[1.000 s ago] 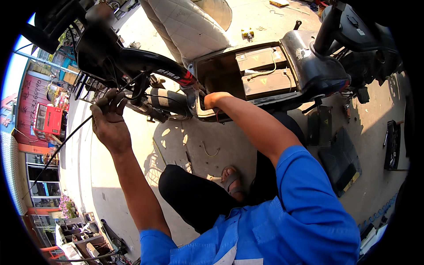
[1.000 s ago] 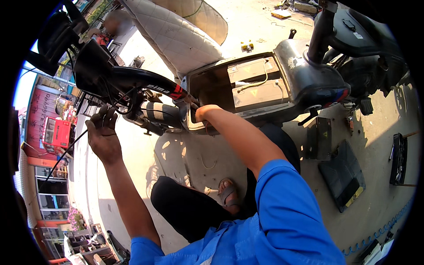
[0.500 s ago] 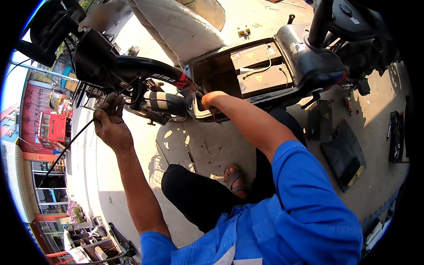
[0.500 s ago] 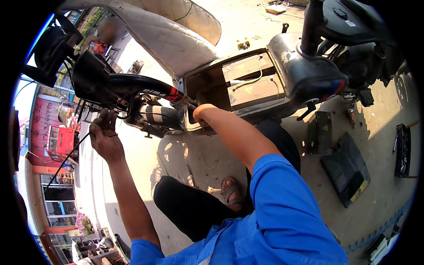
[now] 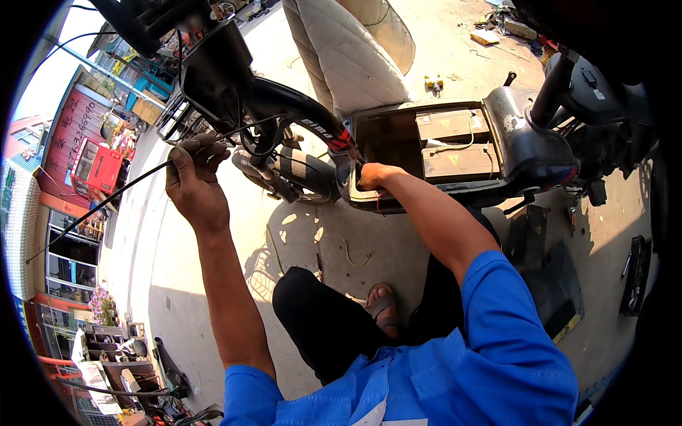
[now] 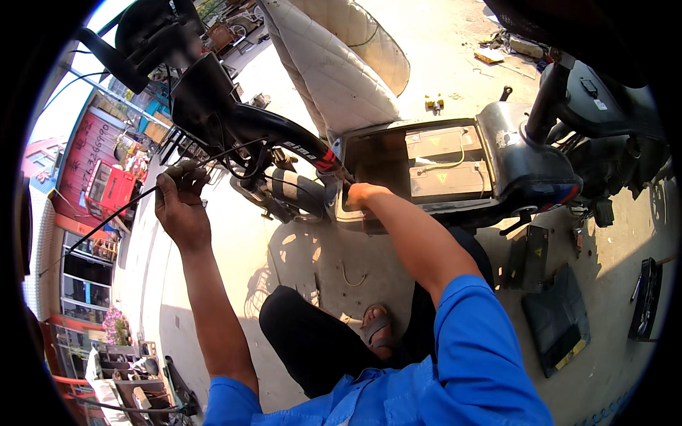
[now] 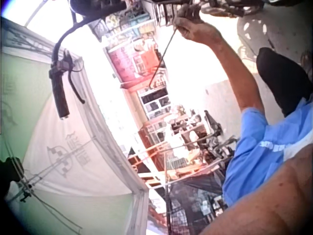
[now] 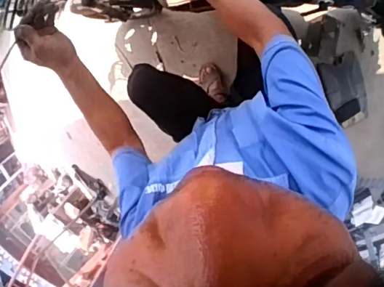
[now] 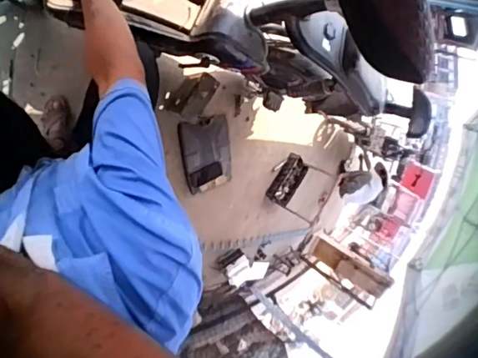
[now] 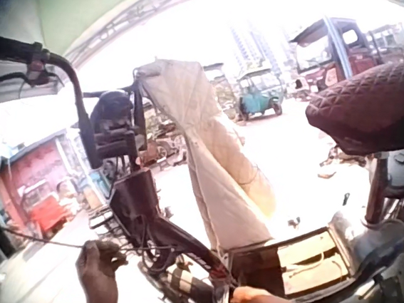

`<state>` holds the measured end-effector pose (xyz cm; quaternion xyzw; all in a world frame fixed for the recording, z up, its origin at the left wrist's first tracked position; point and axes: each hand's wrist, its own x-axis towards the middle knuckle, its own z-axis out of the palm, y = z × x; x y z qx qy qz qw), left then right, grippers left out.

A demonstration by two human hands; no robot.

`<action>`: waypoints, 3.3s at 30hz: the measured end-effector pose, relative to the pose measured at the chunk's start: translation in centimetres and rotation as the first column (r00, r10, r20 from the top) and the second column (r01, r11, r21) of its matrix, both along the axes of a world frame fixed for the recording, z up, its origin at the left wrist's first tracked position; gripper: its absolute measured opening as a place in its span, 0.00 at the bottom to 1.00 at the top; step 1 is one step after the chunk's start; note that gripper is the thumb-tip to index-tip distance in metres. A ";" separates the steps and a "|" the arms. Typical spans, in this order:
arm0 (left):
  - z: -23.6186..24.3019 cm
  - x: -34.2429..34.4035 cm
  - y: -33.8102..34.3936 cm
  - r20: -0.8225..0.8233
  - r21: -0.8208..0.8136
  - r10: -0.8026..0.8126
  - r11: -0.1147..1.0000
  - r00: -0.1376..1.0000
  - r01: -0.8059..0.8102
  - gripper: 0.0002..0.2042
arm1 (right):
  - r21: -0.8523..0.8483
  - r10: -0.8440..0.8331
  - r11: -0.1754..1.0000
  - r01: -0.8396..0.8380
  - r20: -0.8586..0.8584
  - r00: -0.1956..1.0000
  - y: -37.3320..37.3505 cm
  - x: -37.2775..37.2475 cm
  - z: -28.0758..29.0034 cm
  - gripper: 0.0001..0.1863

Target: The person is working on the electrical system of an electric scooter. They remove a battery from the under-seat compartment, place it on the ground, and then use a multimeter to test the electrical connections within the compartment.

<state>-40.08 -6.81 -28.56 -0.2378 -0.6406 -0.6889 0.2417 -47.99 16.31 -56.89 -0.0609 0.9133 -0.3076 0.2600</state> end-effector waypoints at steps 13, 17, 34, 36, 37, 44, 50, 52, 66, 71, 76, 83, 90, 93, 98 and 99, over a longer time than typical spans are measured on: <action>-3.7 -1.8 0.2 -0.020 0.076 -0.077 0.994 0.997 0.078 0.14 | 0.080 0.061 0.994 -0.078 0.197 0.979 -0.2 -1.0 -1.2 0.22; -4.3 -1.4 0.1 -0.050 0.039 -0.105 0.993 0.993 0.107 0.13 | 0.118 0.070 0.988 -0.097 0.213 0.975 -0.4 -1.5 -2.3 0.22; -2.6 -0.5 0.0 -0.015 -0.035 -0.071 0.997 0.997 0.071 0.14 | 0.083 -0.046 0.995 0.046 -0.003 0.999 0.1 1.8 2.5 0.17; -2.7 -0.6 -0.1 -0.015 -0.045 -0.066 0.997 0.998 0.066 0.14 | 0.074 -0.034 0.997 0.032 0.015 0.999 0.3 1.6 2.4 0.18; -2.9 -0.8 -0.2 -0.019 -0.038 -0.058 0.998 0.998 0.058 0.14 | 0.068 -0.022 0.997 0.020 0.028 0.999 0.4 1.6 2.6 0.20; -3.4 -0.6 -0.1 -0.030 -0.008 -0.033 0.999 0.999 0.033 0.15 | 0.049 -0.017 0.999 0.019 -0.029 0.999 0.4 1.7 2.9 0.19; -2.4 -0.9 0.5 -0.031 0.001 0.001 1.000 1.000 -0.001 0.17 | -0.003 -0.010 1.000 0.010 -0.103 0.995 1.0 1.2 0.9 0.19; -1.2 -0.7 0.3 -0.050 -0.009 0.042 0.999 0.998 -0.043 0.18 | 0.040 0.030 0.999 -0.025 -0.114 0.993 0.5 1.4 1.8 0.18; -2.3 -2.7 0.1 -0.115 0.019 0.027 1.000 0.993 -0.025 0.14 | -0.014 -0.059 0.998 0.058 -0.116 0.991 -0.6 1.2 2.2 0.12; -3.1 -2.3 0.2 -0.093 0.021 0.036 0.999 0.995 -0.035 0.14 | 0.036 0.156 0.988 -0.152 -0.187 0.970 -0.5 0.3 0.6 0.14; -2.1 -2.6 0.8 -0.102 0.012 -0.031 0.999 0.994 0.032 0.15 | 0.008 0.185 0.981 -0.192 -0.315 0.931 0.0 -0.6 -2.1 0.15; -0.3 -2.7 0.9 -0.074 -0.006 0.112 0.994 0.991 -0.112 0.17 | -0.051 0.141 0.987 -0.154 -0.192 0.971 0.1 0.7 1.5 0.16; -0.6 -2.6 2.0 -0.121 -0.013 0.063 0.998 0.991 -0.065 0.16 | 0.021 0.116 0.993 -0.115 -0.046 0.992 -0.6 -0.1 -0.1 0.21; -0.9 -2.6 2.1 -0.166 -0.053 0.075 0.995 0.983 -0.085 0.15 | 0.066 0.095 0.993 -0.095 0.011 0.995 -1.0 -0.9 -1.1 0.19; -0.7 -2.2 2.6 -0.141 -0.103 0.079 0.990 0.987 -0.094 0.15 | 0.032 0.145 0.989 -0.144 -0.028 0.989 -0.7 -1.1 -1.5 0.17; -0.7 -2.0 2.6 -0.143 -0.107 0.083 0.989 0.986 -0.098 0.14 | 0.021 0.132 0.991 -0.131 -0.023 0.991 -0.7 -1.0 -1.2 0.18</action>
